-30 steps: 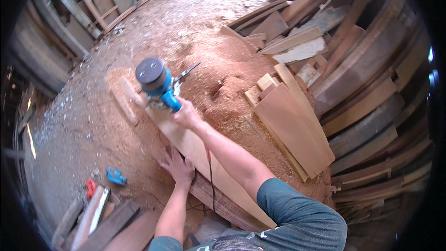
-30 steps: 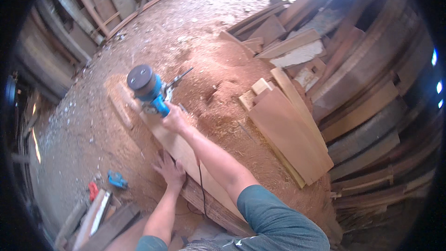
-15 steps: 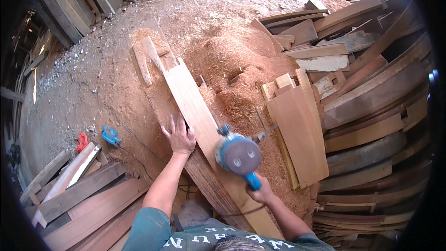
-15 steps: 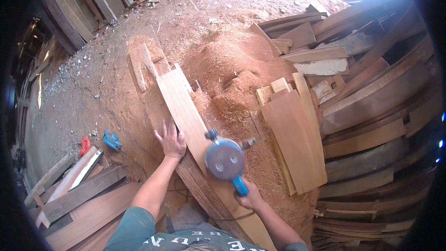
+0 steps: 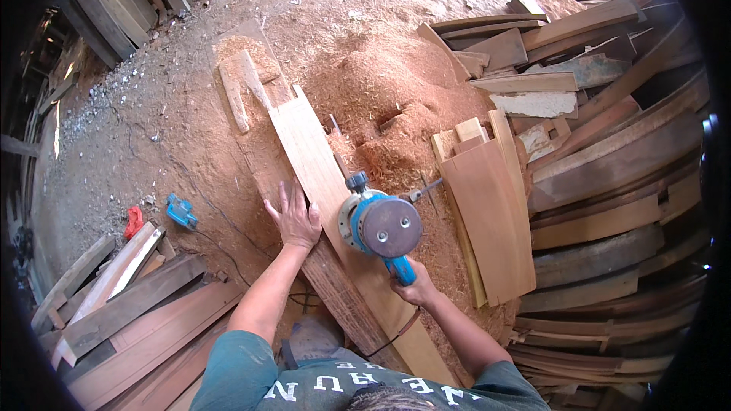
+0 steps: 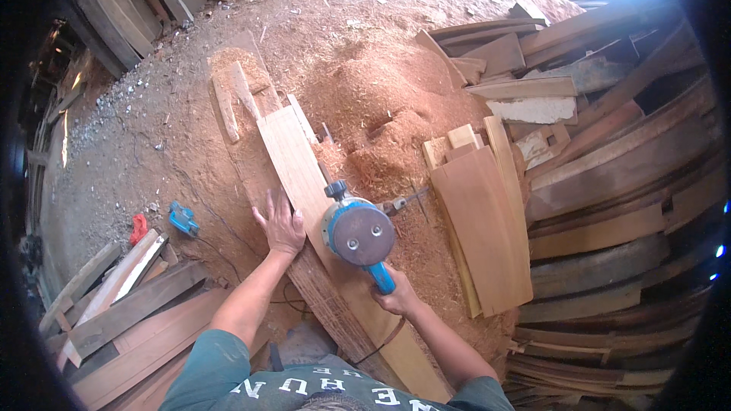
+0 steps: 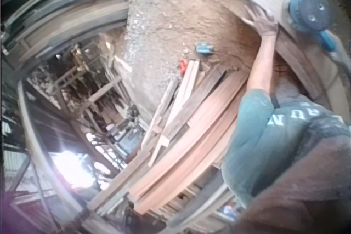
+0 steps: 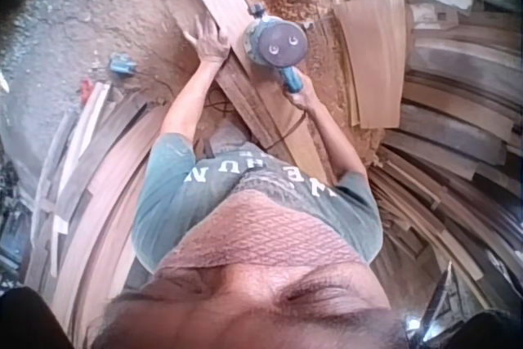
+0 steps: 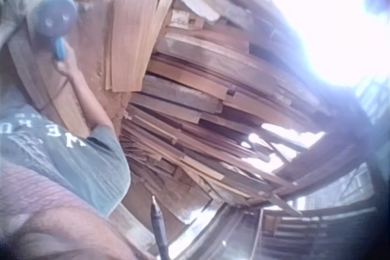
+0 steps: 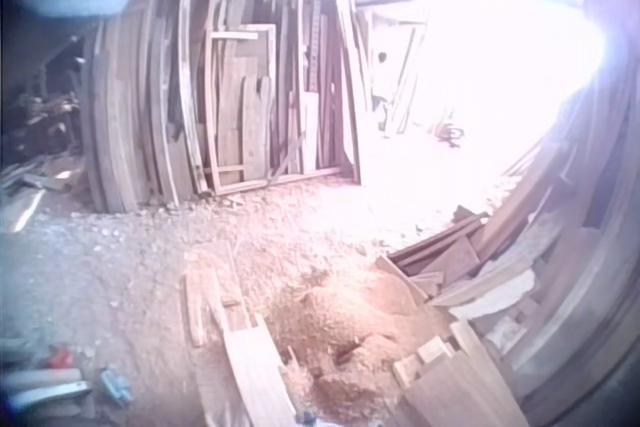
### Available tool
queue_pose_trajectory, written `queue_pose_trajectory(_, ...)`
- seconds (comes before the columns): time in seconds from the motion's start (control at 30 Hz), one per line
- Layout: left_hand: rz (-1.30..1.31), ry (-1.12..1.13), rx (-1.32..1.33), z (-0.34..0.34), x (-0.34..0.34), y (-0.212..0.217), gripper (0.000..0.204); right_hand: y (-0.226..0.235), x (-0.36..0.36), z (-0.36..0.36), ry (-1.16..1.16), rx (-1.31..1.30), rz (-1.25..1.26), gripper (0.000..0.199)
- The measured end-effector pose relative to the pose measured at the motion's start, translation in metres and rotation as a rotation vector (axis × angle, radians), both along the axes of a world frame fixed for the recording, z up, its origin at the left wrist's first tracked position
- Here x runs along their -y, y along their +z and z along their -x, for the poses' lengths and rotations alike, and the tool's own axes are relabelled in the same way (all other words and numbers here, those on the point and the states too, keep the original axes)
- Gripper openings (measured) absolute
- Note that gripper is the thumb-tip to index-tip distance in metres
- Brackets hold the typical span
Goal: The person uses a handheld electric router to smooth and shape the edges of a long wooden plank. They guide the tool along the length of the wood, creating a groove and removing material. The person flips the plank over to work on the other side.
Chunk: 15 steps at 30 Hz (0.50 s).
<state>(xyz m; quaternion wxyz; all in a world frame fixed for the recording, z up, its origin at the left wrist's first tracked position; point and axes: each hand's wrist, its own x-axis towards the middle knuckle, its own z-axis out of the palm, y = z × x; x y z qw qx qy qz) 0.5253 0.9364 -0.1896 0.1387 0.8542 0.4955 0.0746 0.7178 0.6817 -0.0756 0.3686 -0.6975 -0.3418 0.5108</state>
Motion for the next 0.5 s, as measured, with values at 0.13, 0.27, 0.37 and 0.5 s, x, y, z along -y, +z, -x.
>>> queue_pose_trajectory(0.13,0.053,-0.002,-0.059,-0.003,-0.002,0.007,0.076,-0.014,-0.042,-0.008,-0.005,-0.024,-0.042,0.036)
queue_pose_trajectory(0.27,0.097,-0.024,-0.093,-0.001,-0.002,0.012,0.073,-0.023,-0.089,-0.016,0.008,-0.079,-0.087,0.034)
queue_pose_trajectory(0.37,0.106,-0.043,-0.077,0.002,-0.002,0.014,0.072,-0.026,-0.11,-0.019,0.004,-0.103,-0.08,0.033)
queue_pose_trajectory(0.5,0.09,-0.048,0.021,0.002,0.0,0.016,0.071,-0.037,-0.142,-0.023,-0.002,-0.107,-0.14,0.03)
